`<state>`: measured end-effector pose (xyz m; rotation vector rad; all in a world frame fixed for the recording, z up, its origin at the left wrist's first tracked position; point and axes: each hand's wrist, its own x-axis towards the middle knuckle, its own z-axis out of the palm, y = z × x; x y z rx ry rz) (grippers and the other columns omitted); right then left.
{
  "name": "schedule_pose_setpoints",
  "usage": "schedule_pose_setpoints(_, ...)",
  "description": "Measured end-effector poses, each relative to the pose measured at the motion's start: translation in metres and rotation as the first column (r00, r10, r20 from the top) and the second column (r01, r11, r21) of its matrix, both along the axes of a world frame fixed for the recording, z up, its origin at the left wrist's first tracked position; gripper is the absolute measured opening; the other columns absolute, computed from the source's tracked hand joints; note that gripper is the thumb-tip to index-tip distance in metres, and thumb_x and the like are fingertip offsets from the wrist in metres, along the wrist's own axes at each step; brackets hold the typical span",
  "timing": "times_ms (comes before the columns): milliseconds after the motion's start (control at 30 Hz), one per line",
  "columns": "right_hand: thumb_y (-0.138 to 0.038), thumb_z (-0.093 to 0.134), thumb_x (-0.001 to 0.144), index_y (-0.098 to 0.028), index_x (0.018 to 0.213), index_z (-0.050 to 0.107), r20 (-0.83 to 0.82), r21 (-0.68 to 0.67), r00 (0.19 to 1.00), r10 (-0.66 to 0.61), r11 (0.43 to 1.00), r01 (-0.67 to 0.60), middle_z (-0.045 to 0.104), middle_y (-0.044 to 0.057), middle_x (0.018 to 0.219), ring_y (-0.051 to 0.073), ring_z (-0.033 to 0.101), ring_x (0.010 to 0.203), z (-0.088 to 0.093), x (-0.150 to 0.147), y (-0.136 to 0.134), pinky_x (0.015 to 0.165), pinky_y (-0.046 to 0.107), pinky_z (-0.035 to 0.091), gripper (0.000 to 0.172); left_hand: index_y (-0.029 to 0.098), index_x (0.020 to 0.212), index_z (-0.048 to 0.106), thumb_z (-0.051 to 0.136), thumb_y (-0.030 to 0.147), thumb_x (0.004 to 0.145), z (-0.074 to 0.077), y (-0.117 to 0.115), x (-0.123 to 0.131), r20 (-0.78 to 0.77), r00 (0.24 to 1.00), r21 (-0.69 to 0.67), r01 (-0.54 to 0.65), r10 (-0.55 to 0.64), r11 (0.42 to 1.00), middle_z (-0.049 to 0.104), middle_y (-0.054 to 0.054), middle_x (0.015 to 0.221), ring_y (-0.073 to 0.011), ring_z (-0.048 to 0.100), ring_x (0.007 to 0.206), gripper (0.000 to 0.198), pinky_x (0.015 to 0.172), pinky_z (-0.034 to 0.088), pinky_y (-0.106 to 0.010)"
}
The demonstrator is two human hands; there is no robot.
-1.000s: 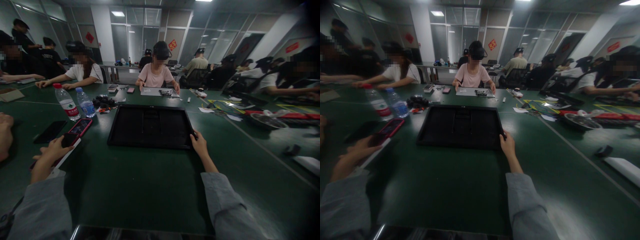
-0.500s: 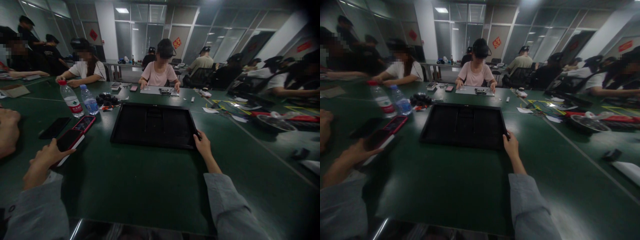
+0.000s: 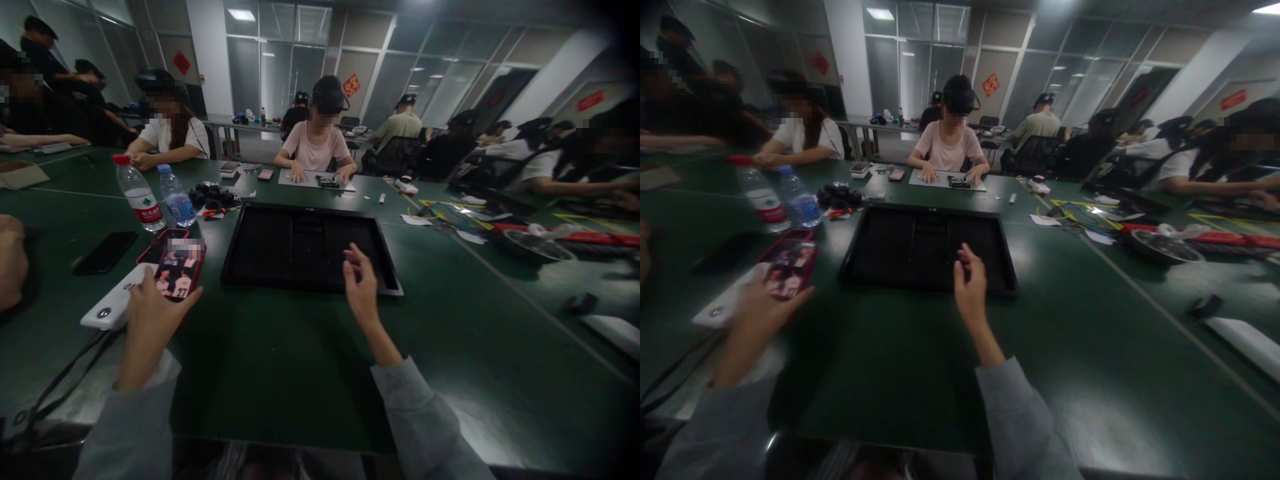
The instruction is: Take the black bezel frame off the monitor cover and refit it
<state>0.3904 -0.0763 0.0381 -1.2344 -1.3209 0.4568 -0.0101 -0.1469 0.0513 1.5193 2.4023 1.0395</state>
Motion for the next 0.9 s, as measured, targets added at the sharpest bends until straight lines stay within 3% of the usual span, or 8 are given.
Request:
schedule_pose_setpoints(33,-0.05,0.063,0.097,-0.027,0.146,0.062,-0.183,-0.072,0.964,0.193,0.975,-0.209,0.067,0.012,0.137,0.028,0.061,0.127,0.003,-0.031,-0.009,0.115,0.051,0.044,0.055,0.006,0.157,0.034,0.075,0.066,0.077,0.0,0.002,0.018,0.0,1.0,-0.008,-0.003,0.003,1.0,0.048,-0.031,0.147,-0.0565,0.043,0.142,0.108,0.111,0.04,-0.074)
schedule_pose_setpoints(100,-0.048,0.075,0.09,-0.03,0.141,0.066,-0.511,-0.148,0.751,0.418,0.818,-0.556,0.071,0.008,0.132,0.025,0.063,0.126,0.004,-0.088,-0.024,0.117,0.047,0.043,0.055,0.008,0.159,0.035,0.079,0.064,0.074,-0.003,0.005,0.052,0.033,0.998,-0.012,0.061,-0.061,0.998,0.052,-0.028,0.143,-0.0507,0.048,0.141,0.111,0.111,0.045,-0.067)
schedule_pose_setpoints(167,-0.049,0.078,0.089,-0.031,0.137,0.068,-0.724,-0.143,0.531,0.44,0.657,-0.74,0.073,0.004,0.132,0.022,0.063,0.13,0.002,-0.128,-0.035,0.121,0.045,0.041,0.052,0.006,0.161,0.033,0.081,0.062,0.072,-0.007,0.005,0.081,0.07,0.991,-0.009,0.114,-0.113,0.993,0.052,-0.028,0.14,-0.0486,0.052,0.137,0.116,0.11,0.047,-0.065)
schedule_pose_setpoints(233,-0.049,0.078,0.09,-0.029,0.127,0.073,-0.83,-0.097,0.395,0.393,0.597,-0.797,0.075,0.003,0.13,0.022,0.064,0.13,-0.001,-0.151,-0.041,0.122,0.043,0.042,0.043,0.006,0.162,0.033,0.083,0.056,0.073,-0.012,0.003,0.103,0.105,0.978,0.009,0.182,-0.182,0.983,0.053,-0.026,0.136,-0.0462,0.055,0.133,0.114,0.11,0.048,-0.063)
schedule_pose_setpoints(300,-0.048,0.077,0.092,-0.025,0.119,0.075,-0.896,-0.088,0.316,0.311,0.574,-0.814,0.078,0.003,0.124,0.023,0.067,0.127,-0.003,-0.158,-0.041,0.121,0.043,0.045,0.035,0.008,0.163,0.032,0.082,0.052,0.075,-0.016,0.0,0.119,0.133,0.962,0.032,0.237,-0.24,0.971,0.053,-0.023,0.132,-0.0435,0.057,0.131,0.109,0.109,0.049,-0.063)
schedule_pose_setpoints(467,-0.044,0.07,0.099,-0.02,0.117,0.073,-0.957,-0.134,0.255,0.141,0.565,-0.814,0.08,0.006,0.116,0.022,0.072,0.118,-0.007,-0.15,-0.034,0.116,0.043,0.051,0.031,0.01,0.163,0.032,0.087,0.05,0.07,-0.021,0.0,0.136,0.178,0.955,0.092,0.225,-0.238,0.97,0.05,-0.02,0.131,-0.0447,0.055,0.131,0.116,0.11,0.048,-0.065)
schedule_pose_setpoints(633,-0.047,0.067,0.1,-0.017,0.116,0.073,-0.961,-0.124,0.239,0.141,0.551,-0.825,0.08,0.009,0.114,0.023,0.074,0.114,-0.011,-0.148,-0.03,0.112,0.044,0.055,0.034,0.012,0.164,0.031,0.088,0.054,0.066,-0.023,0.002,0.141,0.23,0.944,0.122,0.215,-0.239,0.969,0.048,-0.019,0.132,-0.0466,0.055,0.13,0.12,0.111,0.047,-0.068)
schedule_pose_setpoints(900,-0.048,0.068,0.1,-0.016,0.118,0.074,-0.964,-0.096,0.22,0.147,0.582,-0.807,0.08,0.011,0.115,0.026,0.073,0.119,-0.014,-0.151,-0.031,0.115,0.047,0.053,0.037,0.013,0.166,0.027,0.087,0.055,0.071,-0.023,-0.002,0.144,0.219,0.945,0.096,0.228,-0.244,0.969,0.046,-0.021,0.137,-0.0472,0.053,0.133,0.12,0.112,0.045,-0.069)
